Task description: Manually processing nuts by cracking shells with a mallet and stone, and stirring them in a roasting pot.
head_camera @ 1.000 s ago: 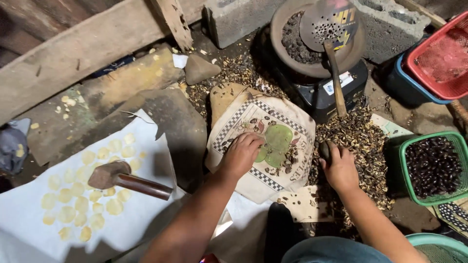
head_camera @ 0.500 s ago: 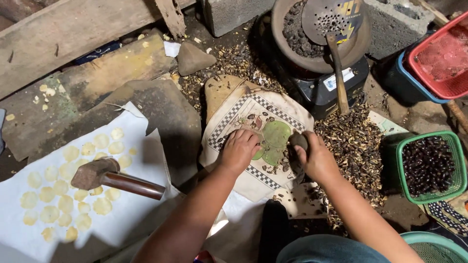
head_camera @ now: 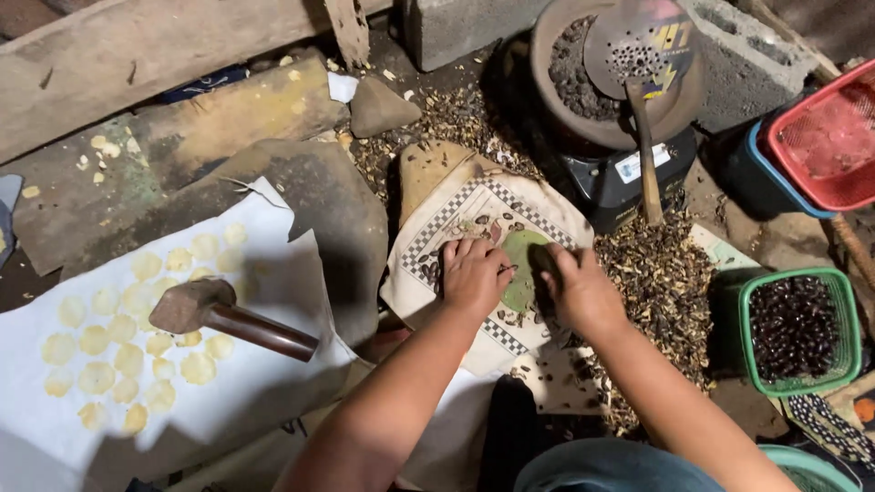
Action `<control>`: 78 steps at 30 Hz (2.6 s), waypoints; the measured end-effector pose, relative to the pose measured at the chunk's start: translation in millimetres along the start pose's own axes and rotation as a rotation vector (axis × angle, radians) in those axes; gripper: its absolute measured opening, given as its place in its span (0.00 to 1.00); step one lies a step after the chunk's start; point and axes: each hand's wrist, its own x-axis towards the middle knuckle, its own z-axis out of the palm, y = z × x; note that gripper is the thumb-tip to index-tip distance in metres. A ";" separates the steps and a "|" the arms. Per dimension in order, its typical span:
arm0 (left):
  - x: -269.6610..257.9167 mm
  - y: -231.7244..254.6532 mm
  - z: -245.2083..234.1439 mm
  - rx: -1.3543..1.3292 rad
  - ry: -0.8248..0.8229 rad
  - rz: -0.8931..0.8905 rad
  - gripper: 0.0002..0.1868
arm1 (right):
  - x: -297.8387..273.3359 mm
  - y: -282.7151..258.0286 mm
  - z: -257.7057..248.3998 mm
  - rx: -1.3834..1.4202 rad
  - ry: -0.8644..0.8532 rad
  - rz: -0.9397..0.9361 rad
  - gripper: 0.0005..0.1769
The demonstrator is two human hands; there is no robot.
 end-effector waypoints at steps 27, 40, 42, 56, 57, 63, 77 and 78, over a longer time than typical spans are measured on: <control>1.4 -10.1 -19.9 -0.003 -0.069 -0.043 0.12 | -1.3 -35.9 -19.5 -0.084 -0.112 -0.038 0.28; -15.2 -31.9 -45.0 -0.001 0.046 0.199 0.21 | 27.9 -34.8 -7.1 0.320 -0.207 0.122 0.29; -15.5 -29.5 -45.8 -0.003 0.002 0.191 0.17 | 33.8 -30.2 -2.0 0.265 -0.246 0.138 0.28; 6.9 -16.1 -10.8 -0.024 0.063 0.144 0.06 | 0.4 -24.0 -11.3 -0.101 -0.046 0.062 0.30; 15.0 -6.0 -9.0 -0.073 0.056 0.151 0.06 | 3.8 -20.4 -6.7 -0.054 -0.027 0.078 0.30; 18.7 10.6 -10.4 -0.019 0.018 0.101 0.17 | 16.6 -4.3 -11.3 0.150 -0.073 0.161 0.31; -4.1 -10.8 -34.4 0.051 0.190 0.253 0.07 | 39.9 -20.0 -14.3 0.321 -0.208 0.151 0.31; -3.8 -11.7 -28.9 0.060 0.185 0.245 0.08 | 45.1 -15.4 -13.5 0.330 -0.248 0.197 0.31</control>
